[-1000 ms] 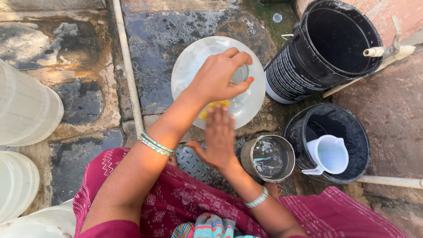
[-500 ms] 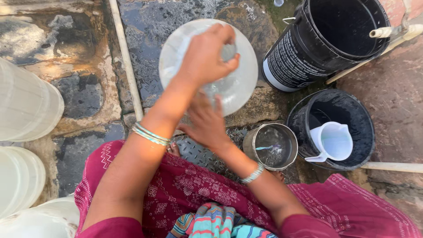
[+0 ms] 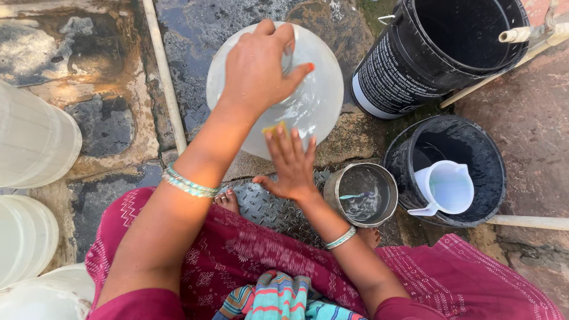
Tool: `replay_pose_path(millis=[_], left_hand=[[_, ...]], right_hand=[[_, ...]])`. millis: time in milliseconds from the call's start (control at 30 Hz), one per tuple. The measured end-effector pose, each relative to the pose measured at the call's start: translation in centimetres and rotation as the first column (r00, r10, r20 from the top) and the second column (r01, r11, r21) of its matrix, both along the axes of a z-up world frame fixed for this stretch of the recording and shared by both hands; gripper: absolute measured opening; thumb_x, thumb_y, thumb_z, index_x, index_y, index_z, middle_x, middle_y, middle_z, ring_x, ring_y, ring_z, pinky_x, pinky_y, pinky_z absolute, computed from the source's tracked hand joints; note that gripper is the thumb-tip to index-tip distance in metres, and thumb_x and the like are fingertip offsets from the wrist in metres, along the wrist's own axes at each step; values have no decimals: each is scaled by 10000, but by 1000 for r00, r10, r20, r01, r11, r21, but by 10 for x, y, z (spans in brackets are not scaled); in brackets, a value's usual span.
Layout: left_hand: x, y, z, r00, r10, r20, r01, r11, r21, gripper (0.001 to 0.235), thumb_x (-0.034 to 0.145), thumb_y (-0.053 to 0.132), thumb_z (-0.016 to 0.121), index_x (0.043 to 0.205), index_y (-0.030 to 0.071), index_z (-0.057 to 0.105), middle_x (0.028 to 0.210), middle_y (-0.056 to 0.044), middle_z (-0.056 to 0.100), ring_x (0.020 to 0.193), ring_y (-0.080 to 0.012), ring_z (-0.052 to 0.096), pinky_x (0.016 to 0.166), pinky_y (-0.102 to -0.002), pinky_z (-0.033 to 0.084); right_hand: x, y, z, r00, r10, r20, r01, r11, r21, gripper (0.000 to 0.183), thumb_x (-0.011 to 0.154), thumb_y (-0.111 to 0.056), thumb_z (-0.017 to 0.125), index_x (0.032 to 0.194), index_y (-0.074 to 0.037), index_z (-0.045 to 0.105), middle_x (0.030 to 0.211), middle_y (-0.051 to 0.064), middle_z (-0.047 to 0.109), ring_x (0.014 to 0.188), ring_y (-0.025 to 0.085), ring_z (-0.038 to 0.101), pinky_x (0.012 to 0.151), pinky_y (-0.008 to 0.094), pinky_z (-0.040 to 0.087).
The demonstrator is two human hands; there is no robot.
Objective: The person scrubs the inside of a large plastic water dispenser with a toothbrush, then scrubs the exterior with a yellow sponge. The person rinses the dispenser by pouring water into it and shaking it, then pours the water out and places the dispenser upright.
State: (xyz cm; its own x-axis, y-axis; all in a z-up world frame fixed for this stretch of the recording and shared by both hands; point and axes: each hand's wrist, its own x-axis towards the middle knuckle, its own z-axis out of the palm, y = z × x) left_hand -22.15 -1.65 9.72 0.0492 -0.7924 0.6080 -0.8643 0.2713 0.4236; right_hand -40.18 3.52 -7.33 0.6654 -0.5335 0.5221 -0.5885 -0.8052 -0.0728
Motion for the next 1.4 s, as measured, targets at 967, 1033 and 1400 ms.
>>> replay_pose_path(millis=[967, 1033, 1400], left_hand=[[254, 47, -102, 578, 756, -306, -456, 610, 647, 461, 914, 468, 850, 841, 77, 616, 743, 12, 636, 643, -175, 683, 539, -406, 608], [266, 41, -135, 582, 656, -481, -295, 721, 627, 531, 1030, 452, 810, 1054, -16, 562, 969, -98, 660, 795, -282, 724, 600, -466, 594], [100, -35, -272, 889, 445, -111, -371, 841, 394, 791, 1011, 394, 687, 1599, -7, 342, 1634, -258, 360, 1540, -430, 263, 1266, -588, 82]], right_hand=[[-78, -149, -153, 536, -835, 124, -396, -119, 911, 900, 759, -633, 685, 1446, -78, 511, 1435, 196, 559, 1276, 364, 579, 987, 622, 496], [-95, -174, -124, 605, -774, 188, -229, 56, 972, 731, 831, -555, 755, 1290, 3, 651, 1245, 200, 694, 1111, 308, 671, 967, 468, 538], [-48, -169, -116, 806, -590, 48, 299, 475, 827, 821, 913, -620, 624, 1369, 59, 559, 1414, 313, 537, 1326, 402, 513, 1118, 454, 396]])
